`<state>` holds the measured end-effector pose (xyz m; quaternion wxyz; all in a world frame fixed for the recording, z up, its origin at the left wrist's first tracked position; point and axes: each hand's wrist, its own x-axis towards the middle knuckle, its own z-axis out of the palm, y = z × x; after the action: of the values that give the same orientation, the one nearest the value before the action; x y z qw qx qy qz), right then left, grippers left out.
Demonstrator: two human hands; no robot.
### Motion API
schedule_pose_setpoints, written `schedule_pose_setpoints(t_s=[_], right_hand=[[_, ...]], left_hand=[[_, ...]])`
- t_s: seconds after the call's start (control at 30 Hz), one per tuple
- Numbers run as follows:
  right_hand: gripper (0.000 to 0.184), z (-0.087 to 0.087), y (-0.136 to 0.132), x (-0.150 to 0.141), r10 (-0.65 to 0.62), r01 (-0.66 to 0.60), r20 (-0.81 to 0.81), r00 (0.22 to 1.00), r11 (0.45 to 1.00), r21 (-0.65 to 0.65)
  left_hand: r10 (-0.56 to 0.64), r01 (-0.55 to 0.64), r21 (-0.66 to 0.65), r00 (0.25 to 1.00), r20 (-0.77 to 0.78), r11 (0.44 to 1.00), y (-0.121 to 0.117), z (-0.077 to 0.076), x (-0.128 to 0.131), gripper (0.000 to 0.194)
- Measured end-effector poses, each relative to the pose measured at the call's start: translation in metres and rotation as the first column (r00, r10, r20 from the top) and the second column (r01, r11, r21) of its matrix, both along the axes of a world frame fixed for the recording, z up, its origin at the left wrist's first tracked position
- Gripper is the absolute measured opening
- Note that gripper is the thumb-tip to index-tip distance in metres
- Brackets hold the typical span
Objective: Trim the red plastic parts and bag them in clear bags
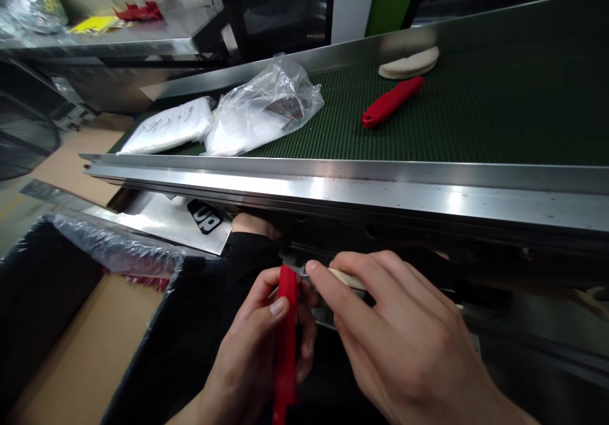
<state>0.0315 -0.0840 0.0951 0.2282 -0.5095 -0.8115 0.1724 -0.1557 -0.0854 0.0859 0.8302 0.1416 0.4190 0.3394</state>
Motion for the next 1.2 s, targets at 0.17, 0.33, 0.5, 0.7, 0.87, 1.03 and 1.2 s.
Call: schedule_pose_setpoints(t_s=[0.17, 0.33, 0.5, 0.7, 0.87, 1.03, 1.2], right_hand=[[0.048, 0.000, 0.000, -0.003, 0.019, -0.019, -0.026, 0.999, 0.999, -0.027], [0.051, 0.000, -0.003, -0.001, 0.013, -0.014, -0.021, 1.000, 0.999, -0.044], [0.050, 0.001, -0.006, 0.001, 0.041, -0.042, -0.013, 0.999, 0.999, -0.032], [0.047, -0.002, -0.012, -0.001, 0.081, -0.082, 0.049, 0.995, 0.997, 0.002], [0.050, -0.004, -0.022, 0.000, 0.098, -0.098, 0.090, 0.991, 0.995, 0.000], [0.055, -0.003, -0.029, -0.004, 0.113, -0.113, 0.101, 0.988, 0.994, -0.005], [0.049, 0.000, -0.029, -0.014, 0.126, -0.132, 0.100, 0.987, 0.990, 0.056]], left_hand=[[0.005, -0.006, -0.039, 0.999, -0.032, 0.999, 0.002, 0.005, 0.000, 0.022], [0.019, -0.026, -0.091, 0.997, -0.078, 0.996, 0.003, 0.007, 0.001, 0.023], [0.003, -0.010, -0.104, 0.998, -0.066, 0.995, 0.003, 0.007, 0.003, 0.025], [0.025, -0.036, -0.129, 0.996, -0.082, 0.991, 0.006, 0.006, 0.002, 0.022], [0.024, -0.034, -0.101, 0.994, -0.104, 0.994, 0.011, 0.007, 0.000, 0.023], [0.036, -0.044, -0.087, 0.994, -0.100, 0.995, 0.019, 0.010, 0.000, 0.021], [0.103, -0.104, -0.024, 0.992, -0.069, 0.994, 0.028, 0.009, 0.000, 0.019]])
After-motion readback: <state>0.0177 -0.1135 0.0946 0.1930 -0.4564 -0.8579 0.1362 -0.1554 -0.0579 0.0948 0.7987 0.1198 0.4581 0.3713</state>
